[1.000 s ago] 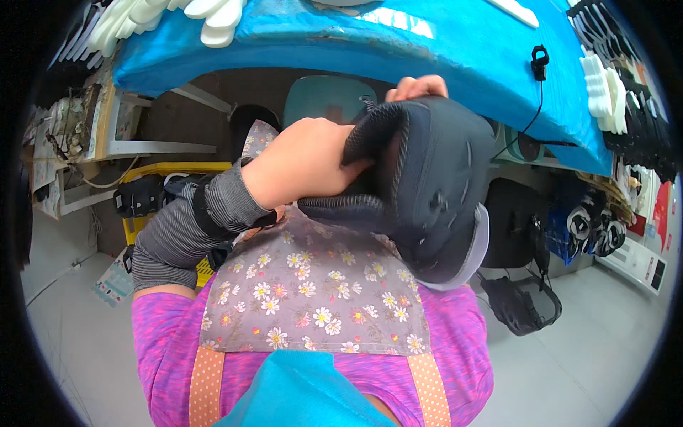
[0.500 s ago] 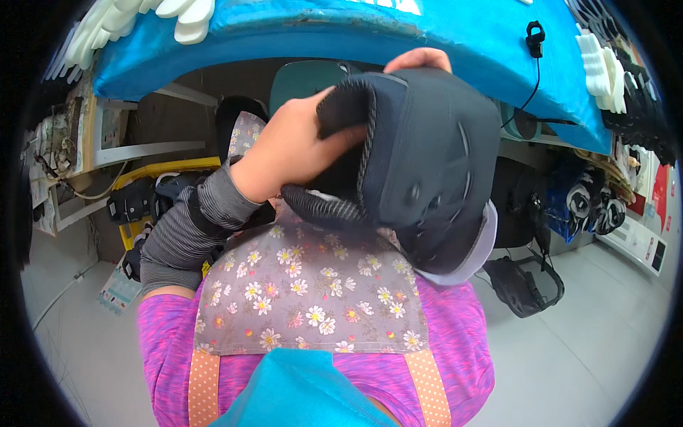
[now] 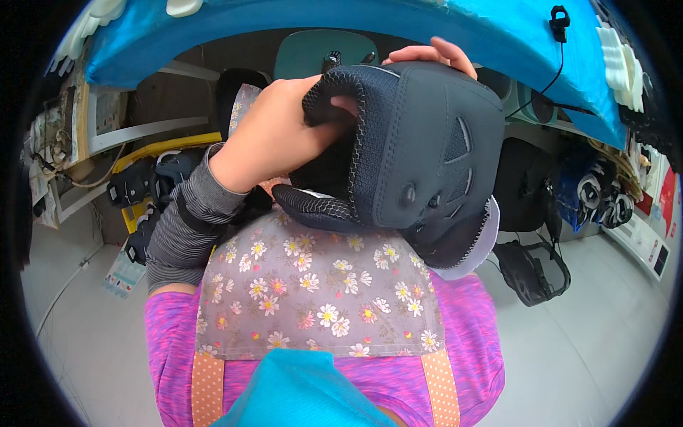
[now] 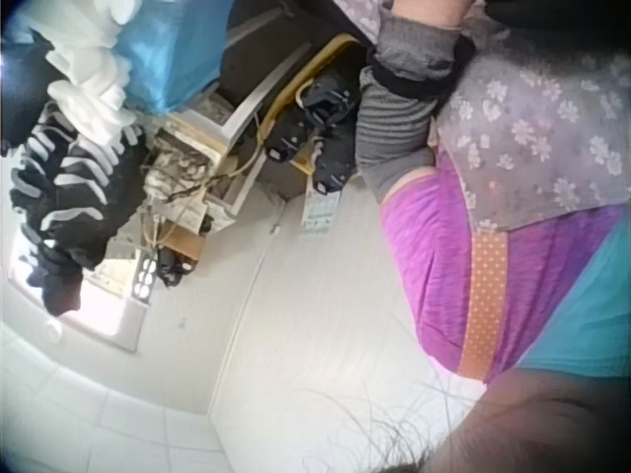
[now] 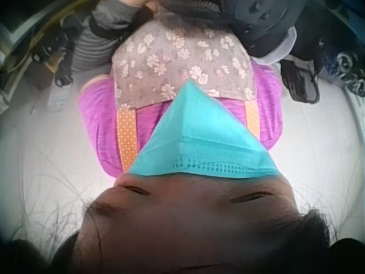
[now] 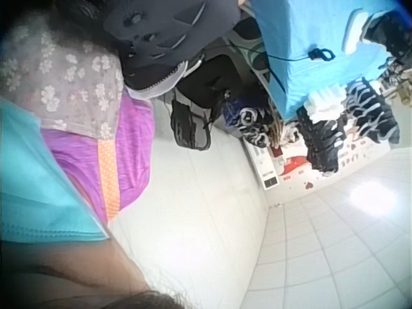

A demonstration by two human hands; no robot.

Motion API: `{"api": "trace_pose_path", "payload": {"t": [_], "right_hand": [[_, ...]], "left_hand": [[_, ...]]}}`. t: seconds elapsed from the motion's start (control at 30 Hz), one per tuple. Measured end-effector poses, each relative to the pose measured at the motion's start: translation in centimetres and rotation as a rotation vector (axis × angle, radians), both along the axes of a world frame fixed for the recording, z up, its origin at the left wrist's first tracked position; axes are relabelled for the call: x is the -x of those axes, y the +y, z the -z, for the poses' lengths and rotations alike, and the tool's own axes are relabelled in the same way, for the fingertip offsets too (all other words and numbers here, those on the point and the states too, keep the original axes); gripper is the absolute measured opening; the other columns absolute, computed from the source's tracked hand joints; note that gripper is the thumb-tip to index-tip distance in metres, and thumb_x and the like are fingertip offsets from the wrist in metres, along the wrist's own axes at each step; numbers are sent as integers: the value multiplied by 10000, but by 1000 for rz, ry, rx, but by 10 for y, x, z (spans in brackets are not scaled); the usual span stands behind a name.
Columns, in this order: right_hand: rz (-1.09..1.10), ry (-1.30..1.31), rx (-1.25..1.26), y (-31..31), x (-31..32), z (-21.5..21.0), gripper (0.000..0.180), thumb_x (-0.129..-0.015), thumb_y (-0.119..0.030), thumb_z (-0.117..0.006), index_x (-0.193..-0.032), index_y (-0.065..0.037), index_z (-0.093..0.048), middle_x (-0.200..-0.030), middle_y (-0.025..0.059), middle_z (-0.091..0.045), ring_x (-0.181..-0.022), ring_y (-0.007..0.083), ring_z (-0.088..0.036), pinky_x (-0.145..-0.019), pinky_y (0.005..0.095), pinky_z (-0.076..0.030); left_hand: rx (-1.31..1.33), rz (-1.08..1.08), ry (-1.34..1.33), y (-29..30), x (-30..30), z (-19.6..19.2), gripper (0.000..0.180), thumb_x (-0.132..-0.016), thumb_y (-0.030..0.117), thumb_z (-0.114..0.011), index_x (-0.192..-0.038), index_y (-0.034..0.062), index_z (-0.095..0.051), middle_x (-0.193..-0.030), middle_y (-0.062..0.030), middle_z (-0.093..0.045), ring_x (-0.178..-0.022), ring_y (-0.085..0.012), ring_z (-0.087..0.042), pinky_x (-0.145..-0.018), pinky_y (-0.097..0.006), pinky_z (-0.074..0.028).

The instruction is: The person handles a shoe upper and inserts a white foam padding into the interior of the shoe.

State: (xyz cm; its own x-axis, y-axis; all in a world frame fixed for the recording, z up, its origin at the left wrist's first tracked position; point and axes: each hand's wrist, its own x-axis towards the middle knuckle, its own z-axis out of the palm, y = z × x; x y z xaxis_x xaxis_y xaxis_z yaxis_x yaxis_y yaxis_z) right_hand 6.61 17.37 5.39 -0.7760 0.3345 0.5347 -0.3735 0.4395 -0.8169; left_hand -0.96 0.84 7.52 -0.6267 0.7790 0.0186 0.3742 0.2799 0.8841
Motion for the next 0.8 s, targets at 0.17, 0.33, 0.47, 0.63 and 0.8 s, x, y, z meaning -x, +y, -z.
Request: {"api": "trace_pose_path", "payload": {"t": [0.17, 0.33, 0.47, 0.63, 0.8], "right_hand": [[-261, -169, 38, 16, 11, 11, 459, -844, -100, -734, -1228, -36, -492, -952, 39, -632, -876, 123, -617, -806, 245, -493], [-377, -204, 619, 12, 20, 37, 514, -809, -205, -789, -1171, -70, -450, -973, 54, -550, -850, 150, -548, -791, 254, -463], [-572, -37, 536, 24, 31, 49, 613, -780, -293, -818, -1211, -99, -427, -1032, 76, -512, -861, 168, -531, -780, 267, -457], [-662, -140, 566, 17, 23, 37, 1015, -598, 42, -869, -1419, -111, -292, -1255, 171, -472, -993, 212, -586, -848, 305, -551], [-414, -259, 383, 11, 11, 30, 951, -634, 39, -850, -1390, -47, -279, -1145, 146, -522, -935, 165, -592, -816, 260, -519]], "left_hand": [[127, 147, 477, -6, -6, 9, 198, -665, 116, -705, -685, -30, -572, -684, -192, -592, -673, -381, -605, -654, -439, -510], [52, 137, 395, -9, -9, 10, 199, -698, 128, -708, -735, -29, -590, -711, -203, -604, -689, -392, -608, -648, -432, -507], [-11, 47, 140, -13, -6, 4, 173, -738, 118, -695, -868, 14, -649, -776, -202, -638, -739, -398, -621, -649, -417, -506], [33, 57, 81, -20, -3, 10, 164, -750, 97, -678, -912, 68, -678, -786, -188, -651, -750, -395, -627, -646, -410, -507], [49, 64, 86, -21, -2, 12, 123, -736, 94, -680, -854, 57, -685, -777, -190, -650, -730, -395, -625, -630, -415, -506]]}}
